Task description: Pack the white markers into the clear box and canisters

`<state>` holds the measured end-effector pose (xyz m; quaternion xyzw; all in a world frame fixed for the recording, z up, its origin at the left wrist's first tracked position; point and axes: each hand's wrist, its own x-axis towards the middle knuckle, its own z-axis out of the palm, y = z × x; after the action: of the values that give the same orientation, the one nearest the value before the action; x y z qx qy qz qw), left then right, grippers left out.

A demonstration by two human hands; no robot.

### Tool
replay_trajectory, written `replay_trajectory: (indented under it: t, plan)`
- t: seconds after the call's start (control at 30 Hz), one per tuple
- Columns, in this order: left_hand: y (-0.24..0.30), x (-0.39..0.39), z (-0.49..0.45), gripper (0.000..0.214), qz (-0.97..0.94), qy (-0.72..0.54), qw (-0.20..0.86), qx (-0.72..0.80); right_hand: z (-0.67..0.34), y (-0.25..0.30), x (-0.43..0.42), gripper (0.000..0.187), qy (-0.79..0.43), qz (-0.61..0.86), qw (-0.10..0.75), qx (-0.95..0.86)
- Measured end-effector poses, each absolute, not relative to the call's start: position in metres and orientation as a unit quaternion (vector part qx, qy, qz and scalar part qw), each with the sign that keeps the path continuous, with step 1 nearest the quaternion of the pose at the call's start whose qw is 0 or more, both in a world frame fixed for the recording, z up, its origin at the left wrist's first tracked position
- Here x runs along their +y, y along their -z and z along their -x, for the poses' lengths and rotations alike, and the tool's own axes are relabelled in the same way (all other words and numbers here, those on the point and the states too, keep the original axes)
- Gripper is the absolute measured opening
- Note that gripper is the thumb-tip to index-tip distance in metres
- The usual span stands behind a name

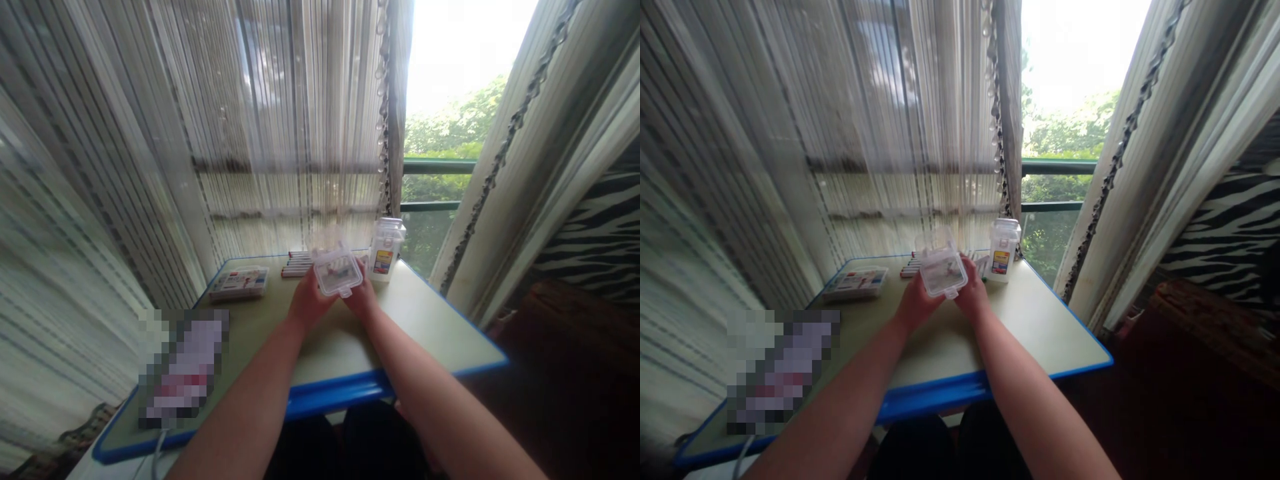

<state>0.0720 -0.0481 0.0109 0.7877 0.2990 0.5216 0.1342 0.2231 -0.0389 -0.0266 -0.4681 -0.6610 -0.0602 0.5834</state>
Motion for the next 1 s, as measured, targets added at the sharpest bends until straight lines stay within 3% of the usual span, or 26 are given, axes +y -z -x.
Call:
replay_trajectory:
  t: [0.2,0.43,0.7,1.0]
  plan:
    - [-0.009,-0.039,-0.073,0.047,-0.774,-0.520,0.165,0.322,-0.221,0.026,-0.041,0.065,0.050,0.517,0.580,-0.627]
    - [0.002,-0.025,-0.068,0.037,-0.749,-0.551,0.118,0.348,-0.251,-0.001,-0.048,0.074,0.206,0.582,0.634,-0.466]
    - [0.003,-0.020,-0.072,0.038,-0.737,-0.559,0.102,0.366,-0.296,0.010,-0.021,0.112,0.058,0.682,0.596,-0.421]
    - [0.004,-0.019,-0.075,0.048,-0.715,-0.575,0.099,0.385,-0.316,0.013,-0.022,0.088,0.031,0.705,0.564,-0.429]
